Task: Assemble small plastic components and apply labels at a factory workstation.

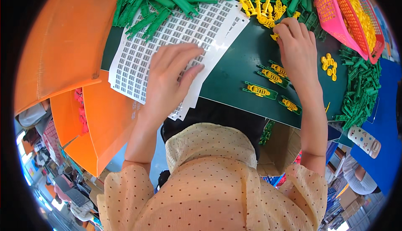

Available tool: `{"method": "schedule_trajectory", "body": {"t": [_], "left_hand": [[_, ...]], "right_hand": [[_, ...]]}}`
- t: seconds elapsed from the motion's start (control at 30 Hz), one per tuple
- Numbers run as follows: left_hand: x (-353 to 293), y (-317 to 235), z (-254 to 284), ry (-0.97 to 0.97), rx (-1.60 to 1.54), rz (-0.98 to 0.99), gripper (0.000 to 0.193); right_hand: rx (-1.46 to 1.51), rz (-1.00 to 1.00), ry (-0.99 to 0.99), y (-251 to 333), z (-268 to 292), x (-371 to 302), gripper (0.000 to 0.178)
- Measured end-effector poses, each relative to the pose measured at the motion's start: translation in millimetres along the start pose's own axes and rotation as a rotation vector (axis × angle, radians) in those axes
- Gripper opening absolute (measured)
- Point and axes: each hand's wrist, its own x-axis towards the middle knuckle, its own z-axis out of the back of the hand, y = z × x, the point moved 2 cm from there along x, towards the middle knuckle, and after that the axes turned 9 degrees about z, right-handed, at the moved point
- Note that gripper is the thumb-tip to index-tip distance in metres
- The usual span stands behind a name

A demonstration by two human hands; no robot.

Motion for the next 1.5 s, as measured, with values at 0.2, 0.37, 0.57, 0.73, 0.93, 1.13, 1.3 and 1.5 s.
{"method": "schedule_trajectory", "body": {"t": [0.2, 0.37, 0.57, 0.73, 0.93, 1.13, 1.3, 1.5], "left_hand": [[51, 7, 2, -0.17, 0.539, -0.164, 0.04], [76, 32, -4, -0.109, 0.622, -0.282, 0.043], [61, 6, 10, -0.168, 0.177, -0.237, 0.034], [14, -11, -3, -0.014, -0.282, -0.125, 0.035], [-25, -9, -13, -0.061, 0.041, -0.077, 0.042], [-27, -26, -16, 0.047, -0.503, 0.225, 0.034], [-31, -28, -17, 0.065, -0.837, 0.38, 0.022], [-40, -30, -22, 0.089, -0.777, 0.29, 0.017]], "right_hand": [[0.212, -0.026, -0.218, 12, 24, -2, 0.023], [0.672, -0.223, -0.302, 34, 36, -13, 0.033], [1.17, -0.326, -0.237, 58, 33, -31, 0.03], [1.499, -0.511, -0.21, 68, 24, -37, 0.021], [1.436, -0.282, -0.255, 63, 14, -42, 0.023], [1.741, -0.341, -0.204, 86, 17, -40, 0.022], [1.545, -0.217, -0.118, 95, 19, -39, 0.023], [1.677, -0.283, -0.131, 102, 16, -44, 0.021]]}}
